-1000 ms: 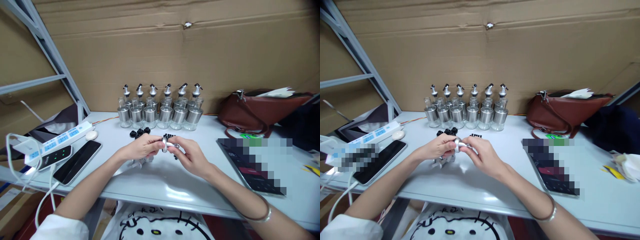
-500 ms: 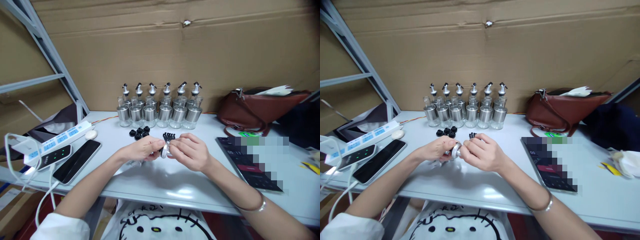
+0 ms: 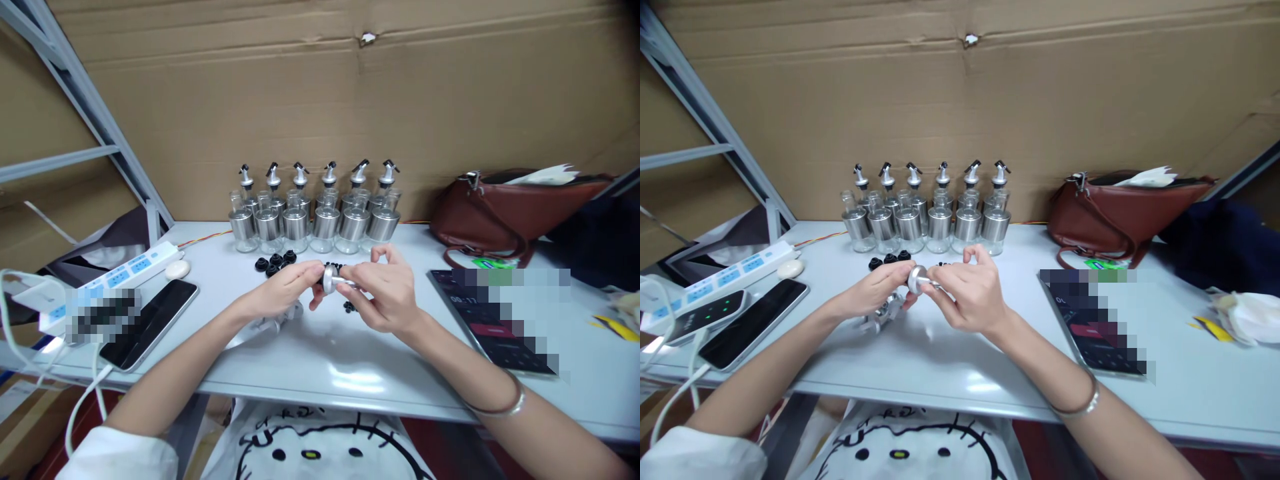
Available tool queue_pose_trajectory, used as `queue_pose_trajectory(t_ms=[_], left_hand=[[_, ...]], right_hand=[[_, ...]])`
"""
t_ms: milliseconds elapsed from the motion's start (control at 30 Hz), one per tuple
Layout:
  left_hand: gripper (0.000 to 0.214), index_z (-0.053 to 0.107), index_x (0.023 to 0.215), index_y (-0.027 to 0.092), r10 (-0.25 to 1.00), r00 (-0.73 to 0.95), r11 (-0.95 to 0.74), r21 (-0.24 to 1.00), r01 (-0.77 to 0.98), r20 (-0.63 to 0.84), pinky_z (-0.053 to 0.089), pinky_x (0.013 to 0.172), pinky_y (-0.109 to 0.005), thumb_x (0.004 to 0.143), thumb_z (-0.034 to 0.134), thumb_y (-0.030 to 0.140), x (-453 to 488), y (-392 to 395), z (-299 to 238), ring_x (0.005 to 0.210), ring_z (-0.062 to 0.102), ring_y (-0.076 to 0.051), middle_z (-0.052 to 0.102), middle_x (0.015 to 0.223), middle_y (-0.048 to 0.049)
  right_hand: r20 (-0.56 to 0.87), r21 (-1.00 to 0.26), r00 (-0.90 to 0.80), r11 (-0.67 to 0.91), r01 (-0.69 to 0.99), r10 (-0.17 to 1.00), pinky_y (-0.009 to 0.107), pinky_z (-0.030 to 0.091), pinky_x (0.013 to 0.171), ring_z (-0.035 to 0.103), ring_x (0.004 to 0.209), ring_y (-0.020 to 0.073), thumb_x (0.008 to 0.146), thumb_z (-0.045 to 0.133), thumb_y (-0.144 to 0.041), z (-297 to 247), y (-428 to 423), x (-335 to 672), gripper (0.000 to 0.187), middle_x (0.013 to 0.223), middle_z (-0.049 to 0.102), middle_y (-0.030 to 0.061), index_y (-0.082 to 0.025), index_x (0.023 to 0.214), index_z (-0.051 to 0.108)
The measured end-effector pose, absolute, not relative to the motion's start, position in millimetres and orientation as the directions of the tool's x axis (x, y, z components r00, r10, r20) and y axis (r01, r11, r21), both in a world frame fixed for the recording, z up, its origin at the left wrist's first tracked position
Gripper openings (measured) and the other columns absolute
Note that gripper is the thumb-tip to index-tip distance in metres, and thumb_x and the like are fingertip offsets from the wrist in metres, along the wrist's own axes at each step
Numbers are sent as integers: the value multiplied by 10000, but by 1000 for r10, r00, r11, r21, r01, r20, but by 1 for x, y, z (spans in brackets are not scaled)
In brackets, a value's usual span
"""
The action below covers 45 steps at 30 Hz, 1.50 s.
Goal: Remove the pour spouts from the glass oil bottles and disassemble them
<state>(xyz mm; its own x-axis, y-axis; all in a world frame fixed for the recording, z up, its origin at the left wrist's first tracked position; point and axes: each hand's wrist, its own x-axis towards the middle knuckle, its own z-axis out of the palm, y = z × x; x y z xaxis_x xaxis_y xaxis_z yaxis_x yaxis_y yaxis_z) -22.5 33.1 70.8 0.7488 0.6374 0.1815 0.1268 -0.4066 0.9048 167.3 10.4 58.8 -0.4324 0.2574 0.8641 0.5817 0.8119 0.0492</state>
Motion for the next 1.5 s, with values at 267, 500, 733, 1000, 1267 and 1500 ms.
queue_pose_trajectory(t_ms=[267, 500, 733, 1000, 1267, 1500], left_hand=[[419, 462, 761, 179, 659, 686, -680, 634, 369, 308, 399, 645, -258, 977, 227, 451, -29, 37, 73, 647, 510, -129, 538, 692, 0], [433, 492, 824, 159, 348, 706, -870, -69, 488, 617, 412, 660, -276, 1007, 138, 328, -32, 43, 72, 639, 497, -145, 565, 710, -33], [327, 500, 868, 145, 199, 712, -840, -257, 478, 673, 421, 703, -279, 1007, 227, 261, -39, 52, 72, 688, 544, -146, 603, 741, -31], [430, 493, 823, 161, 392, 694, -864, -17, 504, 604, 411, 699, -269, 1009, 136, 311, -40, 54, 69, 644, 501, -137, 563, 707, -19], [472, 499, 895, 164, 541, 675, -826, 166, 539, 502, 408, 694, -305, 988, 124, 435, -40, 56, 63, 696, 497, -165, 547, 788, -43], [410, 419, 911, 189, 641, 509, -756, 361, 546, 574, 413, 664, -290, 948, 230, 551, -52, 66, 61, 686, 497, -152, 509, 800, -26]], right_hand=[[627, -658, -216, 657, 368, 748, 294, 314, 562, 374, 437, 97, 880, 493, -333, 57, 6, 159, 329, 433, 485, -43, -185, 591, 544], [144, -988, -286, 124, -88, 947, 266, 237, 434, 304, 340, 84, 776, 554, -504, 56, 10, 150, 406, 334, 411, -38, -188, 527, 496], [149, -988, -396, 149, -31, 906, 262, 261, 469, 303, 341, 82, 851, 478, -558, 52, 11, 148, 420, 364, 405, -69, -203, 628, 452], [690, -213, -474, 780, 589, 547, 276, 360, 665, 462, 518, 121, 990, 345, -367, 49, 22, 163, 354, 562, 571, -11, -189, 736, 517], [740, 204, -588, 725, 658, 325, 295, 358, 751, 528, 589, 142, 981, 374, -199, 47, 33, 171, 214, 659, 621, 18, -134, 953, 576], [785, 92, -498, 725, 682, 369, 310, 361, 772, 533, 584, 145, 968, 392, -188, 45, 31, 172, 185, 672, 638, 12, -145, 1011, 567]])
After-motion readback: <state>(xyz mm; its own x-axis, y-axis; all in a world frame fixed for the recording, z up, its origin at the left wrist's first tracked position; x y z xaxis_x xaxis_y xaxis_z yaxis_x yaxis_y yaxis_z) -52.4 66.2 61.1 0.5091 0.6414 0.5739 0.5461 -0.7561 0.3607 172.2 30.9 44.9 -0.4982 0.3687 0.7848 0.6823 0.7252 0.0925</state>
